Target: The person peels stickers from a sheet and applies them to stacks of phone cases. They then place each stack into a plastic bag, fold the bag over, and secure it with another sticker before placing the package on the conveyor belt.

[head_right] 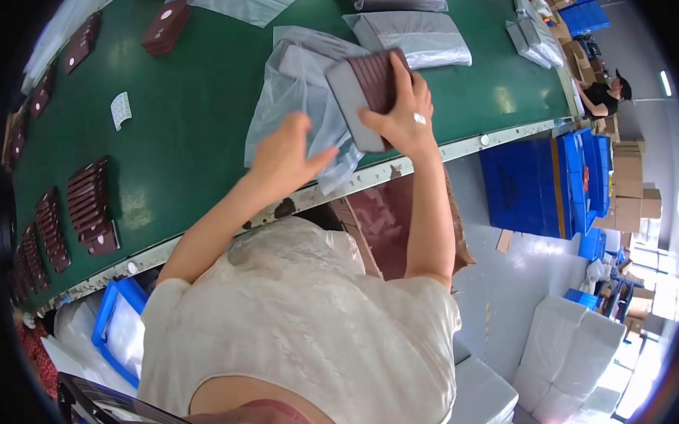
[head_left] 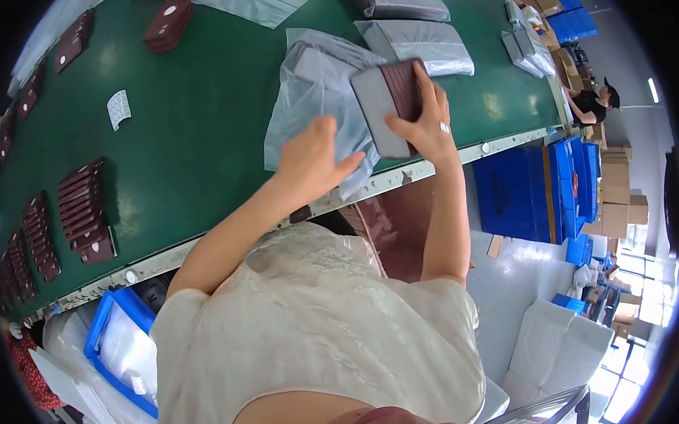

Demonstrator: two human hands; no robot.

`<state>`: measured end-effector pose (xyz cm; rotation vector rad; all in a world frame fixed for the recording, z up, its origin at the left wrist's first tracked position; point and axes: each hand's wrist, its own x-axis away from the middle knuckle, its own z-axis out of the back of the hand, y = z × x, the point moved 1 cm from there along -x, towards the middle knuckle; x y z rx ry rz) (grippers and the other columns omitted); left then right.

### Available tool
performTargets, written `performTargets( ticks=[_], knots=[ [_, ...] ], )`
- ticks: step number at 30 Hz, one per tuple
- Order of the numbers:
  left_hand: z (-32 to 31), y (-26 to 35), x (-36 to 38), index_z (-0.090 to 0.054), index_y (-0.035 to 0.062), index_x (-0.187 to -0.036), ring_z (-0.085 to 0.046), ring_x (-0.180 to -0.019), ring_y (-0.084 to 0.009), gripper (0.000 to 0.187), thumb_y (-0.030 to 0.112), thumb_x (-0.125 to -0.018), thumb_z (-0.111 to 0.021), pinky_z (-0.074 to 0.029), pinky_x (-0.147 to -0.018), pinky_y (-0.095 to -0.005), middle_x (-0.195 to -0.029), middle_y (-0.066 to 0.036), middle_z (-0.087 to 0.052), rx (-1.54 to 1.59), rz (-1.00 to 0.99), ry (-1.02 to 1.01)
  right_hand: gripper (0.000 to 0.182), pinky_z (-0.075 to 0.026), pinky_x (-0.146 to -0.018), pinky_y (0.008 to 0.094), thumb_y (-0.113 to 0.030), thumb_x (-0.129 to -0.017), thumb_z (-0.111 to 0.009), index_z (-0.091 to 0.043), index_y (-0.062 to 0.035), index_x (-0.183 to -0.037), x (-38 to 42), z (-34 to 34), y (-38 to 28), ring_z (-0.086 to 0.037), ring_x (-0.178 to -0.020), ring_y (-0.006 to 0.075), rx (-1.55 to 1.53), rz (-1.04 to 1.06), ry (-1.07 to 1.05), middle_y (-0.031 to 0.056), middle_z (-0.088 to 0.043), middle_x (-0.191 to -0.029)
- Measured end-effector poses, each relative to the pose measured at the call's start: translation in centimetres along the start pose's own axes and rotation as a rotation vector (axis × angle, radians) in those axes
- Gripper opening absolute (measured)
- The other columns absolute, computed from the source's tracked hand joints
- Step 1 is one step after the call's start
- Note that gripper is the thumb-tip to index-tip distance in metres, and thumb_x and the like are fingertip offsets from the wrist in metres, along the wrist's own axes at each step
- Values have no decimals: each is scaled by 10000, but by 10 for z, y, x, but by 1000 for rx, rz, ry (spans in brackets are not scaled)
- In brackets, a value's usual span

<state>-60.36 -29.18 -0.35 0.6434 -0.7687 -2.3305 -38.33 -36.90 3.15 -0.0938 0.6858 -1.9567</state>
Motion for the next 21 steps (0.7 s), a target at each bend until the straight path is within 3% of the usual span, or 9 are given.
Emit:
performTargets(
  ticks=[1,4,8,9,12,13,16,18,21],
  knots=[
    [-22,-2,-4,-527,-4,-973,-651,-808,-389,334,299,-916,-655,-505,-635,-496,-851,-182,-627,-95,1,-62,1016,-372,-1095,457,-311,-617,-799,-367,-147,-1522,9,-1,20,-436,-1277,405,3,14,3,252,-454,-1363],
    [-64,-41,-5,-504,25,-973,-616,-770,-388,269,268,-954,-618,-498,-662,-477,-836,-165,-622,-91,53,-164,1012,-353,-1113,436,-301,-615,-802,-378,-156,-1521,17,4,45,-438,-1284,395,-188,29,-135,231,-447,-1389],
    [-15,-22,-8,-498,24,-949,-580,-752,-397,195,205,-986,-560,-474,-641,-458,-826,-168,-610,103,128,-76,1008,-323,-1138,420,-308,-607,-807,-396,-140,-1511,23,-9,23,-419,-1307,403,-393,78,-461,222,-436,-1412],
    [-7,-17,-6,-498,24,-949,-580,-752,-397,195,205,-986,-560,-474,-641,-458,-826,-168,-610,89,133,-79,1010,-323,-1133,433,-314,-604,-808,-399,-134,-1509,19,-19,17,-420,-1304,408,-338,118,-457,223,-440,-1411],
    [10,-3,-5,-501,27,-951,-592,-632,-317,148,159,-1016,-524,-462,-587,-423,-741,-117,-594,88,-208,190,1015,-324,-1124,458,-327,-598,-808,-404,-122,-1506,4,-47,-6,-421,-1299,418,-230,203,-438,225,-449,-1409],
    [13,-3,-2,-501,27,-951,-592,-632,-317,148,159,-1016,-524,-462,-587,-423,-741,-117,-594,75,-215,199,996,-336,-1101,483,-349,-612,-801,-412,-118,-1499,1,-55,-18,-429,-1282,430,-154,270,-354,238,-443,-1415],
    [16,-12,1,-481,34,-932,-534,-602,-209,221,215,-1058,-479,-437,-568,-364,-695,-78,-528,627,33,233,940,-358,-1052,532,-391,-657,-773,-431,-106,-1484,-7,-108,-49,-441,-1248,457,-34,419,-156,275,-432,-1421],
    [25,-17,4,-481,46,-920,-500,-612,-159,254,250,-1069,-454,-413,-557,-333,-701,-40,-499,622,67,273,904,-368,-1026,555,-411,-686,-752,-441,-98,-1475,-15,-136,-69,-447,-1230,472,5,513,-37,298,-425,-1421],
    [45,-28,23,-480,69,-897,-432,-634,-60,326,319,-1091,-402,-364,-535,-272,-712,36,-441,614,135,351,823,-363,-1014,602,-420,-738,-697,-470,-66,-1444,-31,-157,-109,-452,-1220,493,11,391,-10,333,-413,-1422]
  ],
)
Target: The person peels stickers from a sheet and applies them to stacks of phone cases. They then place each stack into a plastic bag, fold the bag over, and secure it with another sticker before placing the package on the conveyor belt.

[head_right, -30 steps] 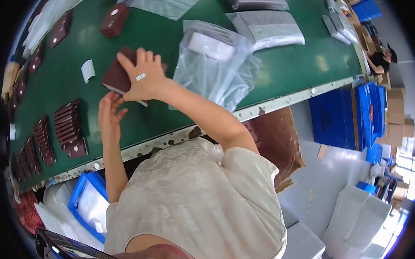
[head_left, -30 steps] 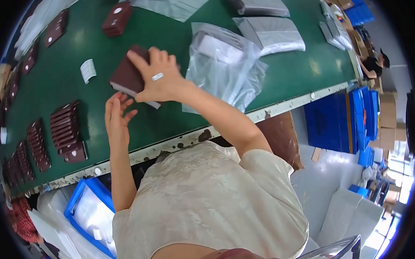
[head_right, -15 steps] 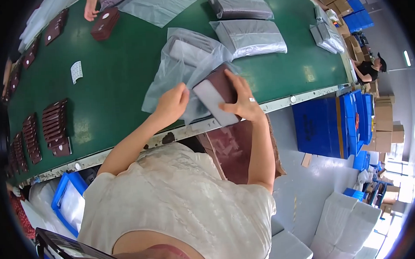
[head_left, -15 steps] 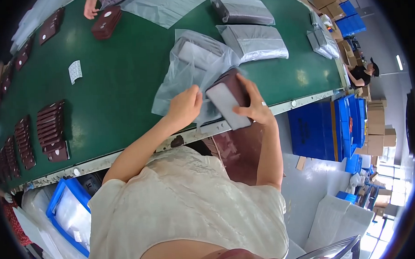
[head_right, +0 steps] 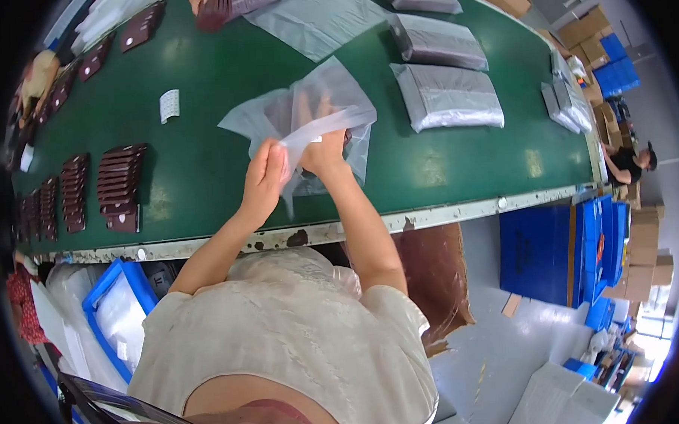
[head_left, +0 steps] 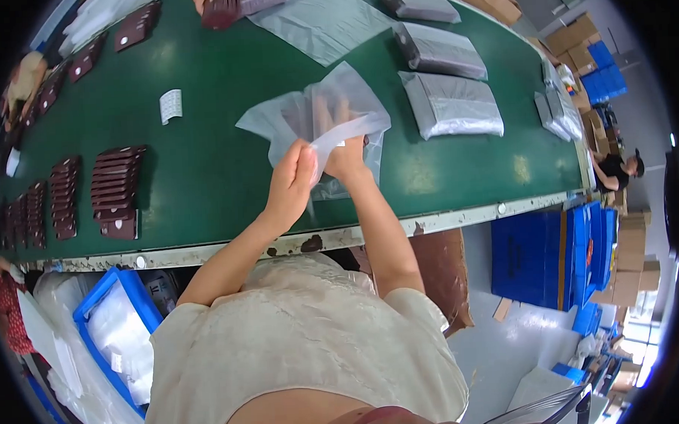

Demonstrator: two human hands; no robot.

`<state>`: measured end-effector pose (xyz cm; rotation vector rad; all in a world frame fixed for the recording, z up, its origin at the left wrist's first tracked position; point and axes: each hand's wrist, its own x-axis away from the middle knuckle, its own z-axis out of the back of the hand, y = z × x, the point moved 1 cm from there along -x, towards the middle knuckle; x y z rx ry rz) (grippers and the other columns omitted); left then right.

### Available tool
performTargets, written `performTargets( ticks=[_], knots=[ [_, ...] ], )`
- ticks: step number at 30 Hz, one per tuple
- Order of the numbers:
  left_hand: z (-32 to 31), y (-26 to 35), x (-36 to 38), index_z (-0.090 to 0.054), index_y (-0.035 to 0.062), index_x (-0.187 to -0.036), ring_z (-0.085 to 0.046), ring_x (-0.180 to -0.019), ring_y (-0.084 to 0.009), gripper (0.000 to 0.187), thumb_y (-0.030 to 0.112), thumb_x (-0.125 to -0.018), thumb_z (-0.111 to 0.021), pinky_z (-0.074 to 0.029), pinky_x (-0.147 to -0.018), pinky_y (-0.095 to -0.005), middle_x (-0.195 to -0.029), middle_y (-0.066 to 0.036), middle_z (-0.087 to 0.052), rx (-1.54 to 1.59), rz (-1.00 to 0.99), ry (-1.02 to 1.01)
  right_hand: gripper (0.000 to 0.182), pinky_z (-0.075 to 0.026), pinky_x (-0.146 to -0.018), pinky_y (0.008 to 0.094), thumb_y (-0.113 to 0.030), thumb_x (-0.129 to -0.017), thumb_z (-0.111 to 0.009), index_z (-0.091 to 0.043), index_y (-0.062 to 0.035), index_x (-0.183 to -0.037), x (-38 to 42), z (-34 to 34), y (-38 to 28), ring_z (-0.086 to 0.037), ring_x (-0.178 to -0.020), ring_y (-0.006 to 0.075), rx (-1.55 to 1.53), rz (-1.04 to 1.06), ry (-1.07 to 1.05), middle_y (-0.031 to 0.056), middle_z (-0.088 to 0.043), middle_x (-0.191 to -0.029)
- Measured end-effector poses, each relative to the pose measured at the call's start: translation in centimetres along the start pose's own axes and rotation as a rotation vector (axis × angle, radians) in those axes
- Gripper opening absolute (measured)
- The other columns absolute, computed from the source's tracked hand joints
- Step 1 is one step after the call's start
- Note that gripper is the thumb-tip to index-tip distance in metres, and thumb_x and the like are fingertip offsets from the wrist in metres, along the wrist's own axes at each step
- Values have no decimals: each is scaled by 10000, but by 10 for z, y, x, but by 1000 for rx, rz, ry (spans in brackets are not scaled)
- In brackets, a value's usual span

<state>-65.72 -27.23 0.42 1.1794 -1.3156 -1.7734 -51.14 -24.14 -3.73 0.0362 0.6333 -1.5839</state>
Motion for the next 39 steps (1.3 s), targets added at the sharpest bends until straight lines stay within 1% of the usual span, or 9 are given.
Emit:
performTargets(
  ticks=[3,13,19,24,28,30,35,37,39],
  knots=[
    [39,2,26,-474,81,-876,-370,-586,-58,317,303,-1092,-404,-320,-514,-234,-668,38,-381,318,284,54,799,-349,-1012,632,-406,-742,-687,-482,-51,-1428,-19,5,-50,-453,-1233,502,13,16,25,342,-420,-1417],
    [151,-16,40,-465,106,-854,-311,-582,-32,343,338,-1094,-387,-259,-509,-205,-681,70,-361,214,119,467,808,-226,-1086,677,-384,-717,-736,-500,-41,-1409,-19,-102,-140,-344,-1350,532,181,447,179,343,-341,-1490],
    [141,-30,50,-484,80,-880,-366,-655,-32,324,325,-1084,-430,-311,-561,-216,-717,56,-412,187,268,317,1112,-150,-1108,699,-427,-686,-811,-235,-29,-1550,13,-62,-117,-140,-1449,537,-86,-5,-23,346,-192,-1550],
    [132,-56,54,-524,43,-1022,-501,-702,-106,329,368,-1013,-575,-412,-633,-269,-800,-10,-520,-31,243,226,1253,-137,-1112,698,-427,-642,-860,-119,-40,-1576,16,-63,-99,-81,-1463,537,-160,-51,-28,332,-117,-1574],
    [128,-65,48,-495,21,-1145,-595,-968,-233,488,374,-893,-718,-487,-786,-369,-1017,-97,-590,-412,325,106,1275,-107,-1091,739,-468,-655,-863,-97,-34,-1577,36,-47,-54,-78,-1467,539,-157,-132,-83,338,-70,-1588],
    [122,-60,41,-463,3,-1214,-618,-1002,-321,588,361,-846,-749,-501,-811,-438,-1073,-154,-602,-537,384,95,1215,-177,-1132,653,-369,-675,-879,-134,-20,-1569,46,-41,-25,-141,-1460,505,66,-362,-12,301,-149,-1581],
    [113,-84,31,-397,-30,-1326,-677,-900,-426,715,352,-831,-743,-546,-739,-491,-1157,-225,-613,-825,383,68,1070,-252,-1144,546,-350,-758,-833,-197,-33,-1557,38,-37,23,-255,-1420,465,-136,-254,144,287,-218,-1566],
    [113,-88,24,-404,-36,-1327,-673,-895,-434,693,327,-836,-732,-540,-738,-505,-1139,-234,-622,-860,395,37,1001,-385,-1072,458,-306,-785,-816,-231,-72,-1562,9,-49,10,-451,-1331,407,-338,-78,104,259,-457,-1440],
    [117,-92,11,-418,-49,-1330,-664,-886,-450,653,276,-847,-711,-528,-737,-534,-1102,-251,-641,-933,421,6,783,-485,-957,429,-274,-832,-758,-383,-121,-1503,-14,-72,10,-622,-1105,390,-517,-239,-161,221,-654,-1184]
  ],
)
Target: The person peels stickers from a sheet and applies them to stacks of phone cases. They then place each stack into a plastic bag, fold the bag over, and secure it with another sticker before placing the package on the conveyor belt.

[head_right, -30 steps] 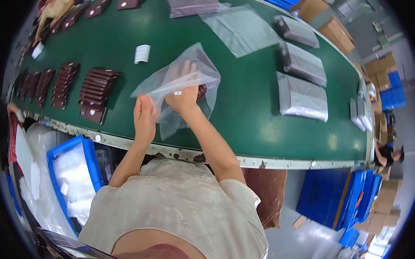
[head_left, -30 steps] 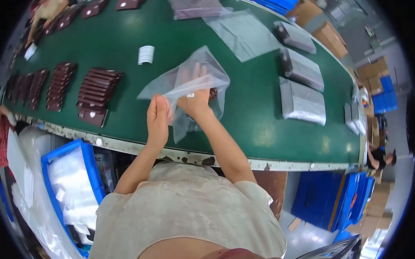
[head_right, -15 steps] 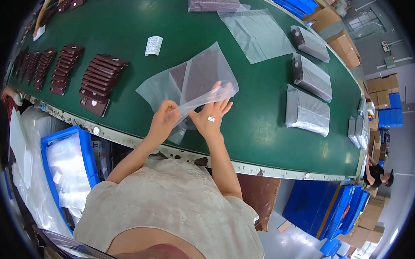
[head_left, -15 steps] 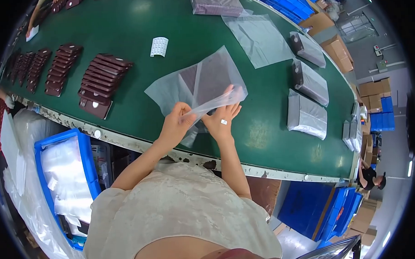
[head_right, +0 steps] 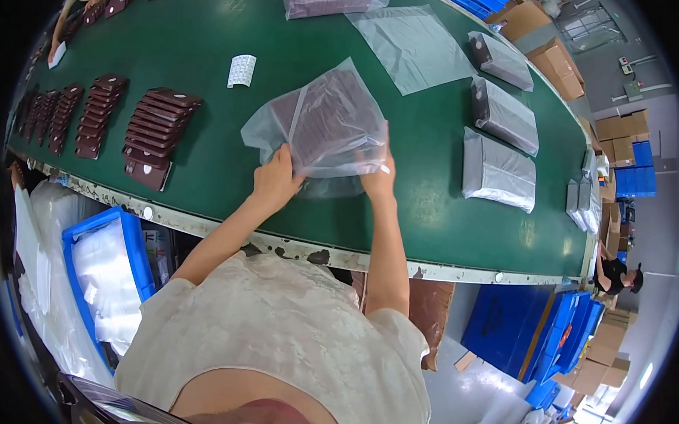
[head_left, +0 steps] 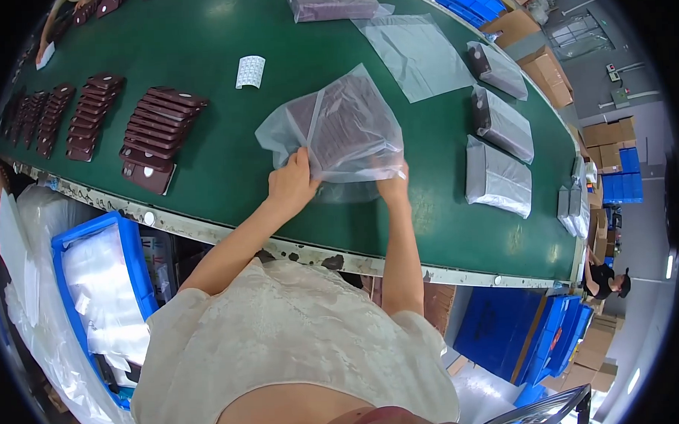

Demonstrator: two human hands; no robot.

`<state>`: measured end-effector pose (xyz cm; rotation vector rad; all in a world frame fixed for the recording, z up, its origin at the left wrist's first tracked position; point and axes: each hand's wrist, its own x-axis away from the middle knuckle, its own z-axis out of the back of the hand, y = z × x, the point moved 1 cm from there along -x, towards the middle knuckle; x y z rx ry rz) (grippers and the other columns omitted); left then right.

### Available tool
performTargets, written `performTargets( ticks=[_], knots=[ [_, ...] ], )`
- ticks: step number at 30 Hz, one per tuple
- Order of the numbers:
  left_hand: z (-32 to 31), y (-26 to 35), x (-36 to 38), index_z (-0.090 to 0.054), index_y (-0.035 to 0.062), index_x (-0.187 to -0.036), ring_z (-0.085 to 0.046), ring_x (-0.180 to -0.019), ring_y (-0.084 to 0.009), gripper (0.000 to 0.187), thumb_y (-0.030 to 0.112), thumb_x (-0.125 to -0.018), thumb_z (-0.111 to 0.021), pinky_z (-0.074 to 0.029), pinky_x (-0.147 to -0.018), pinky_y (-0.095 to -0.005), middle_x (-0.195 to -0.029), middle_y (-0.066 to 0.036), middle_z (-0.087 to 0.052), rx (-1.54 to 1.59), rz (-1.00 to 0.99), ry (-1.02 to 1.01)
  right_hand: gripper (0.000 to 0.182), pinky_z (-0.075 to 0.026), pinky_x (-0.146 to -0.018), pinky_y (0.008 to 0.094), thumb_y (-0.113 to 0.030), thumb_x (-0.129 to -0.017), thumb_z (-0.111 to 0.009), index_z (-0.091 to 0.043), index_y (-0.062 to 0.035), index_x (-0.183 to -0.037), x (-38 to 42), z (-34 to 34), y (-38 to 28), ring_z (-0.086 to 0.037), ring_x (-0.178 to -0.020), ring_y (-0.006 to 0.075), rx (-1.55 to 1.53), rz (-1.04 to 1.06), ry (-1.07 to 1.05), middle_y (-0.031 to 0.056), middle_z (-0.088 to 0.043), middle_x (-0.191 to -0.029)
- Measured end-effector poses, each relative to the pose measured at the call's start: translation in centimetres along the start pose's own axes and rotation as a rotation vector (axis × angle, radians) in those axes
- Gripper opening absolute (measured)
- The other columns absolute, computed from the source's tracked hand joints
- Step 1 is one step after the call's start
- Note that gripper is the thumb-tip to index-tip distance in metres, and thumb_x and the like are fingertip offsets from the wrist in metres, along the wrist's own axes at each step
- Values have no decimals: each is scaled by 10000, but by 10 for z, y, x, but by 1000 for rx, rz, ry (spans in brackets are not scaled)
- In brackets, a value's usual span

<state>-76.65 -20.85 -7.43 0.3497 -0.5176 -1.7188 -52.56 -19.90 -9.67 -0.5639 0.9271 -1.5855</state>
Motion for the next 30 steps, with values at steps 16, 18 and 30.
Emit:
performTargets(
  ticks=[16,18,30],
  knots=[
    [14,-60,-14,-515,96,-1312,-621,-692,-429,436,103,-886,-605,-507,-654,-503,-747,-170,-619,-188,-401,668,122,-534,-700,508,-135,-922,-574,-663,-51,-922,-4,-49,-22,-660,-785,426,538,171,-64,207,-683,-824],
    [5,-62,-24,-533,95,-1292,-614,-686,-380,395,109,-903,-595,-498,-625,-471,-751,-143,-603,-99,-368,661,124,-529,-685,508,-138,-924,-576,-650,-42,-898,-13,-43,-30,-652,-774,435,530,240,-69,210,-678,-812],
    [193,-69,-55,-642,87,-1134,-581,-726,-83,337,388,-1006,-558,-519,-645,-253,-888,-22,-629,1110,115,-462,163,-358,-572,223,-192,-955,-570,-664,-58,-962,-89,90,-155,-476,-687,34,-145,95,-266,-45,-609,-828]
  ],
)
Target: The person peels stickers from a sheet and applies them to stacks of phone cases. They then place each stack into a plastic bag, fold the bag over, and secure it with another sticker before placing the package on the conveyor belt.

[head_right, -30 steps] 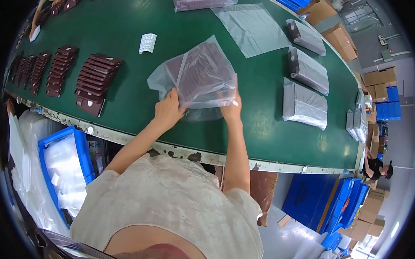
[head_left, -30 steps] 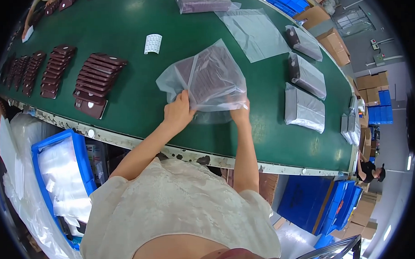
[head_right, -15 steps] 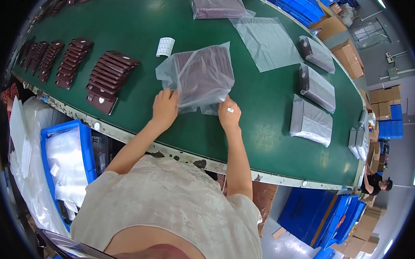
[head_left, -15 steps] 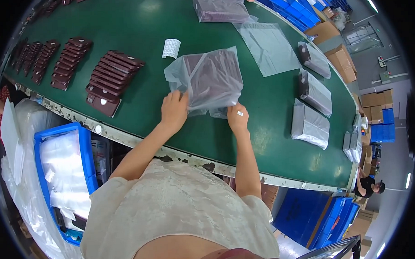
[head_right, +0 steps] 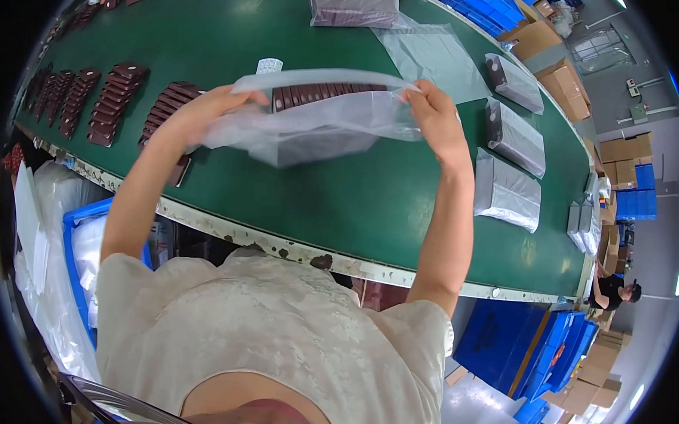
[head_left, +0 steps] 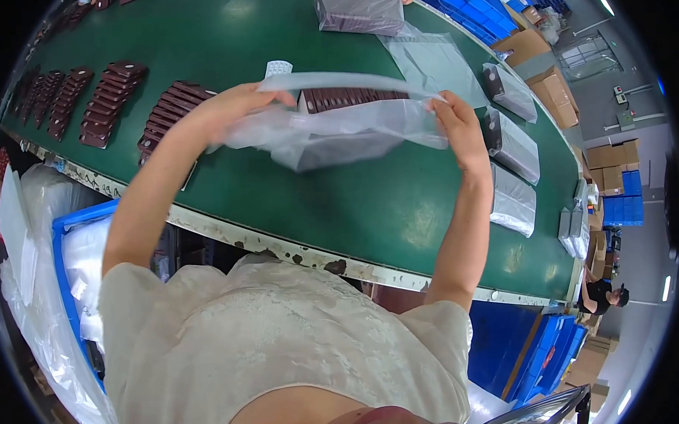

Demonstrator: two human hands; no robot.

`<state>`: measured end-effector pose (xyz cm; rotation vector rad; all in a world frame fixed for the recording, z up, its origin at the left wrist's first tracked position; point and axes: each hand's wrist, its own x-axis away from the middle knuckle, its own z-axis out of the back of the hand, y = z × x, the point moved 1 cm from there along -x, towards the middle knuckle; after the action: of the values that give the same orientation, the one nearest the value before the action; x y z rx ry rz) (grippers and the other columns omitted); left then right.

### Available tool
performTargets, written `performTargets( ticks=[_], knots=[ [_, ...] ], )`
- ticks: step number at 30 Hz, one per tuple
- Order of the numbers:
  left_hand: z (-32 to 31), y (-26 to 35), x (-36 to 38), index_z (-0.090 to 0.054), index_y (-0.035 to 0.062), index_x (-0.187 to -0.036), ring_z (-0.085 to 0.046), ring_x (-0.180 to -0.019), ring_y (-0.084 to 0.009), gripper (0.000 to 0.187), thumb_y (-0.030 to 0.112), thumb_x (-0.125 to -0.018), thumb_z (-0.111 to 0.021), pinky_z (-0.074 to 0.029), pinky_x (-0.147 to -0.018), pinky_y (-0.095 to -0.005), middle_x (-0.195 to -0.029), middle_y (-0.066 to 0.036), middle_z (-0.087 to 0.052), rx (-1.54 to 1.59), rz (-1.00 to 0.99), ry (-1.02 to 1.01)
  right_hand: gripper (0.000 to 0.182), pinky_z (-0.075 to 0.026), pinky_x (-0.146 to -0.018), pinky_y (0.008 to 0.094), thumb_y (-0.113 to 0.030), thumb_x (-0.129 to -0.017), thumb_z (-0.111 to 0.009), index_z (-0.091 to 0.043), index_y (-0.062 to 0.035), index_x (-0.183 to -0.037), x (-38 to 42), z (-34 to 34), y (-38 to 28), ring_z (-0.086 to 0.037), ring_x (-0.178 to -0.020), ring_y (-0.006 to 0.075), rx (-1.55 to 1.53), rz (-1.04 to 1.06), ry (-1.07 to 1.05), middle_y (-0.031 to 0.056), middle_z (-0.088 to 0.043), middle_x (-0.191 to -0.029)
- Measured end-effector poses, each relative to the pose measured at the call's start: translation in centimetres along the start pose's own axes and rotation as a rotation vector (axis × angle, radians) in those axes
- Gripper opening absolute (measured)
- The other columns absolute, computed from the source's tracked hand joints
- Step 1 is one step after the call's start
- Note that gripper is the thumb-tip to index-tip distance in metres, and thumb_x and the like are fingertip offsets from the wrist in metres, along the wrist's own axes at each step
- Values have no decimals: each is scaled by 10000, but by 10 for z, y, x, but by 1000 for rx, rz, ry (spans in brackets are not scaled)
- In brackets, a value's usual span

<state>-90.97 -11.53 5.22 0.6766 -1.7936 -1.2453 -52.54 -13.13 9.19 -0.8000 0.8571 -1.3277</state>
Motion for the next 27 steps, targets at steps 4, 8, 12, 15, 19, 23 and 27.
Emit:
performTargets(
  ticks=[4,8,12,15,19,23,27],
  knots=[
    [0,-36,43,-640,82,-1127,-604,-766,-76,350,396,-1011,-539,-517,-650,-233,-976,-49,-671,-36,236,-81,183,-336,-566,203,-191,-958,-539,-649,-45,-963,24,-23,27,-444,-676,22,76,-154,-175,-61,-581,-802],
    [13,-48,55,-628,71,-1150,-631,-766,-74,351,377,-1007,-534,-515,-646,-229,-1033,-67,-700,96,377,-16,195,-330,-562,209,-203,-960,-532,-638,-39,-946,25,-29,9,-434,-665,30,71,-128,-200,-63,-549,-769],
    [6,4,67,-612,70,-1192,-661,-746,-98,354,355,-998,-537,-516,-624,-261,-1067,-79,-721,79,36,16,199,-315,-554,221,-200,-965,-521,-624,-42,-903,36,-19,-44,-419,-638,45,131,43,34,-53,-521,-736],
    [-2,10,69,-600,85,-1239,-702,-747,-161,356,334,-994,-531,-527,-611,-317,-1084,-98,-731,-204,-256,117,212,-312,-550,234,-194,-970,-501,-607,-41,-868,65,-21,-31,-416,-632,53,163,118,135,-51,-484,-705],
    [-22,-80,37,-532,170,-1374,-699,-840,-343,410,265,-974,-521,-541,-686,-467,-1141,-121,-703,-1179,-266,301,142,-459,-634,352,-139,-927,-587,-640,-28,-997,93,-66,89,-590,-697,225,537,-76,-47,89,-625,-777],
    [-43,-148,7,-469,175,-1439,-659,-1005,-368,494,220,-954,-552,-558,-814,-468,-1372,-95,-572,-1198,-234,409,355,-500,-800,418,-138,-885,-674,-612,-82,-1229,112,-96,78,-626,-947,313,562,72,198,164,-646,-1067],
    [-51,-143,-5,-472,162,-1435,-653,-1054,-349,489,209,-955,-550,-556,-843,-480,-1480,-85,-469,-1108,-225,390,582,-469,-933,440,-148,-823,-741,-537,-146,-1369,89,-134,11,-545,-1173,331,720,417,240,146,-554,-1307]
  ],
)
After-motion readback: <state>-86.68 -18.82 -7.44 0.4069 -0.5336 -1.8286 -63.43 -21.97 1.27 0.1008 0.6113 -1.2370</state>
